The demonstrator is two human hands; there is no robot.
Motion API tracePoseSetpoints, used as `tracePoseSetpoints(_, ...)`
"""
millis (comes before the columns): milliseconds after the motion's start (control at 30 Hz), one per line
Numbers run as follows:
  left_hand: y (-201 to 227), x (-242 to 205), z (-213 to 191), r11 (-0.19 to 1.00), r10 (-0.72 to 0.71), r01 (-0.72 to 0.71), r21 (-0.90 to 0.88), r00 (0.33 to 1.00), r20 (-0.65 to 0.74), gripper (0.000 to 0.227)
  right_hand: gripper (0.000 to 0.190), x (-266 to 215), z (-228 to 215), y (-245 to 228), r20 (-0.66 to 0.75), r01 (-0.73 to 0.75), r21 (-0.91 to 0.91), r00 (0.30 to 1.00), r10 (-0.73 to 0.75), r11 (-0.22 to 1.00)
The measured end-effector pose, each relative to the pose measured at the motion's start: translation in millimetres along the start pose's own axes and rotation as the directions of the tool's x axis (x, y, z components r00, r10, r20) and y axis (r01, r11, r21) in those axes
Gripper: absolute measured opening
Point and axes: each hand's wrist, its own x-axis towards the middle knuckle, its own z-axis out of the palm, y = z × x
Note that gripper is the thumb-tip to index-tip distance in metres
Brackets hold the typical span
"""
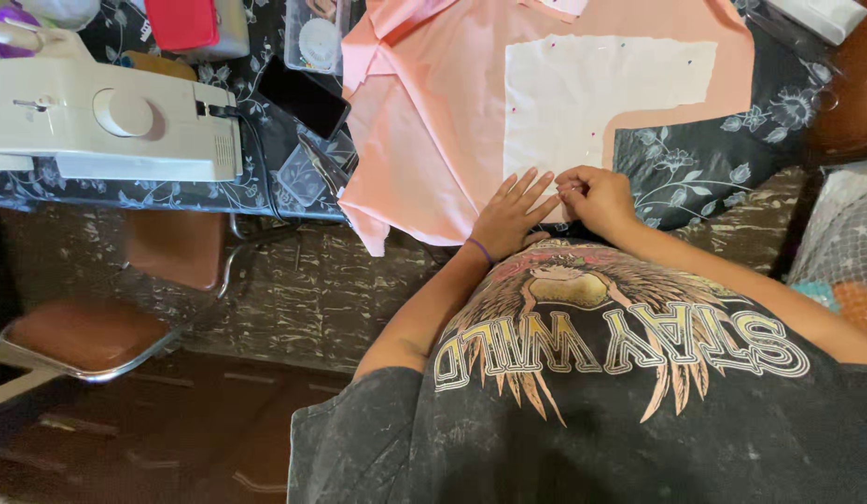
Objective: The person pins a white pattern piece onto a peach-colored fabric and then uses scissors to cut the fabric along the pattern's edges. The person adjusts the fabric and pattern during the process to ensure accurate cutting.
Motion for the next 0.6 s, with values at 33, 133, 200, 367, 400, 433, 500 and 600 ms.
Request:
tracePoseSetpoints(33,1,-1,-2,1.0,0.001,-0.001,0.0,1.0,0.0,0.088,0.026,-1,0,1,-0.001,0.0,0.0,1.0,0.0,1.0)
tracePoseSetpoints(133,3,1,-7,1.0,0.002,-0.002,-0.005,1.0,0.025,0.087,0.026,-3,-6,5,-0.007,-0.042,0.058,0.999,0.043,0.997)
tracePoseSetpoints(200,5,1,-8,1.0,-0.013,0.014,-0.016,0.999,0.048,0.088,0.029,-6,-14,11,-0.023,-0.051,0.153,0.998,0.055,0.987)
tracePoseSetpoints(367,16,7,-19,0.998,-0.068,0.067,0.013,0.995,0.069,0.089,0.033,-33,-57,20,0.006,-0.07,0.388,0.997,0.074,0.919)
tracePoseSetpoints(400,19,9,-24,0.996,-0.092,0.091,0.021,0.993,0.08,0.088,0.035,-38,-64,26,0.018,-0.074,0.458,0.997,0.074,0.886)
tracePoseSetpoints(433,23,10,-26,0.995,-0.096,0.094,0.029,0.993,0.073,0.088,0.035,-40,-67,43,0.018,-0.065,0.457,0.998,0.064,0.887)
tracePoseSetpoints(500,35,12,-29,0.987,-0.145,0.13,0.089,0.971,0.19,0.099,0.033,-44,-76,77,0.035,-0.114,0.475,0.993,0.11,0.873)
tracePoseSetpoints(600,51,13,-39,0.974,-0.225,0.197,0.112,0.904,0.364,0.099,0.033,-52,-103,93,0.053,-0.14,0.474,0.99,0.13,0.869)
